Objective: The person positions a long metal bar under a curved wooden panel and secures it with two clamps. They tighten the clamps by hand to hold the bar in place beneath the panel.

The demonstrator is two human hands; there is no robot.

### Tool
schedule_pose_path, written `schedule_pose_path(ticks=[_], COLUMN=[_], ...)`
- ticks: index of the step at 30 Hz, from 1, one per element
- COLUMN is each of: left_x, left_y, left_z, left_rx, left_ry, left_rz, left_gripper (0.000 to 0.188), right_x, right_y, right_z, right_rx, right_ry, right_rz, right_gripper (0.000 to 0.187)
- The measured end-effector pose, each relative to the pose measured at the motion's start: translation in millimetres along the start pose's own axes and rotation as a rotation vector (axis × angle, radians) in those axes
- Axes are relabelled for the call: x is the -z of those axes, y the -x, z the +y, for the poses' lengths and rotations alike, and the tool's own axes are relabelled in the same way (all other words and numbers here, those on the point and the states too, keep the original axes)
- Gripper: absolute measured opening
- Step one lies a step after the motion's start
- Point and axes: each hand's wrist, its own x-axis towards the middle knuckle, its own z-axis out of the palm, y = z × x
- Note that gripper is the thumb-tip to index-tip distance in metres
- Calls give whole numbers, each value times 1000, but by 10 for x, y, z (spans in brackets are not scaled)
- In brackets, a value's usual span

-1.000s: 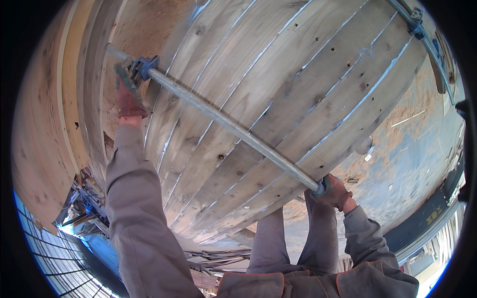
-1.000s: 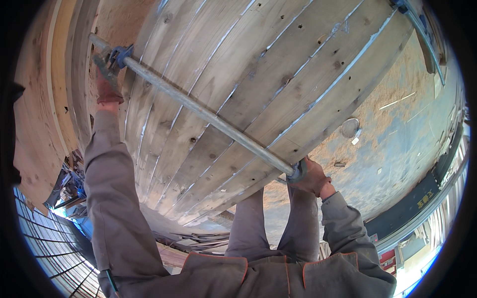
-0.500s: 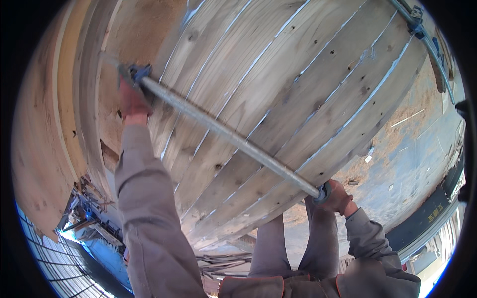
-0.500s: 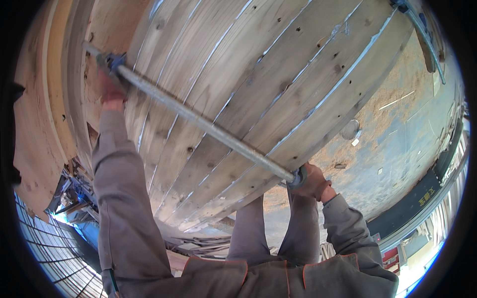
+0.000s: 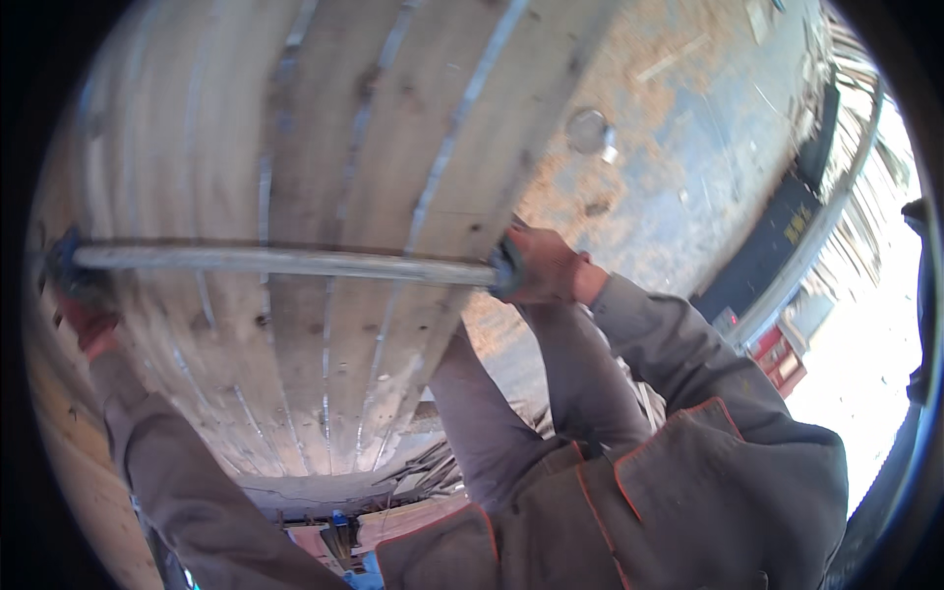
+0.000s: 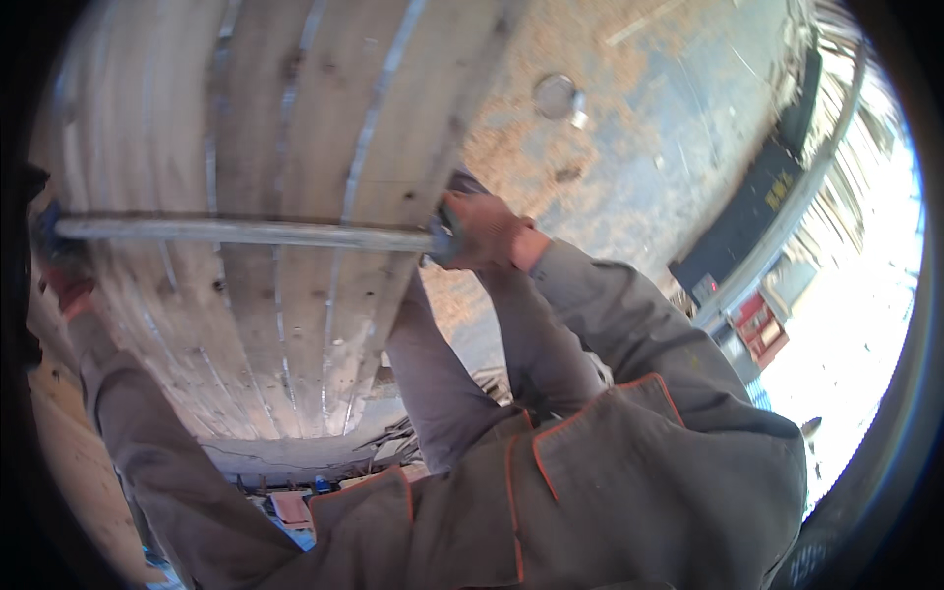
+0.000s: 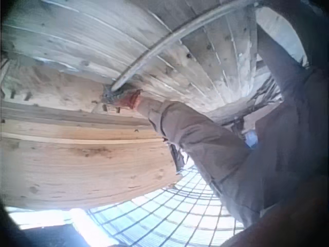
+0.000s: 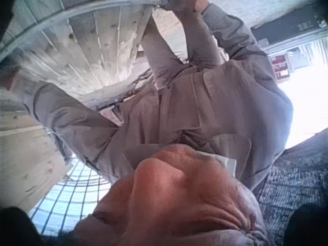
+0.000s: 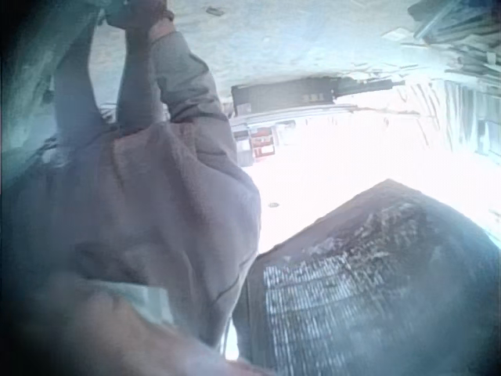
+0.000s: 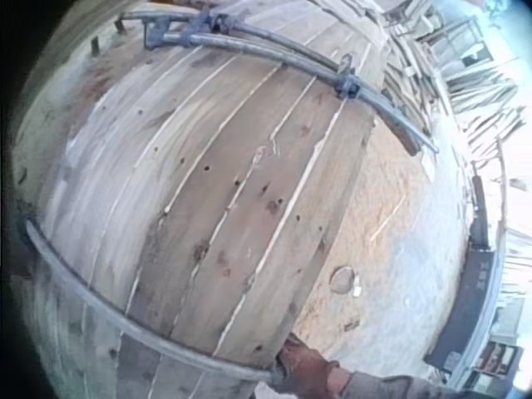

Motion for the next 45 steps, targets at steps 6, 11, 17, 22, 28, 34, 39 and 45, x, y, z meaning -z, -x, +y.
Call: schedule_pose_path(ticks=[6, 11, 17, 22, 28, 34, 39, 45], left_x=[-371, -1265, -2669, -3512, -3560, -3526, -3538, -3541], left_y=[331, 1008, 2286, 2994, 2958, 2932, 2945, 2929], left_z=[550, 909, 855, 746, 732, 680, 681, 693], left_rx=[12, 176, -196, -323, -326, -388, -379, -367], left_ry=[-90, -604, -736, -837, -1085, -1005, -1012, -1050], left_rz=[50, 730, 446, 240, 239, 201, 235, 236], left_gripper=[48, 56, 75, 76, 79, 75, 70, 72], right_x=[-16, 4, -11, -635, -1154, -452, -853, -1295], right_y=[-9, 37, 568, 786, 675, 430, 831, 667], right_z=[87, 28, 328, 855, 958, 1163, 846, 848], right_rx=[-46, -37, -72, -485, -659, -992, -243, -405], right_ry=[-11, 62, -112, -1316, -1255, -1253, -1334, -1017], right_rz=[-21, -8, 484, 820, 420, -205, 449, 629], right_gripper=[93, 100, 91, 45, 35, 46, 38, 27])
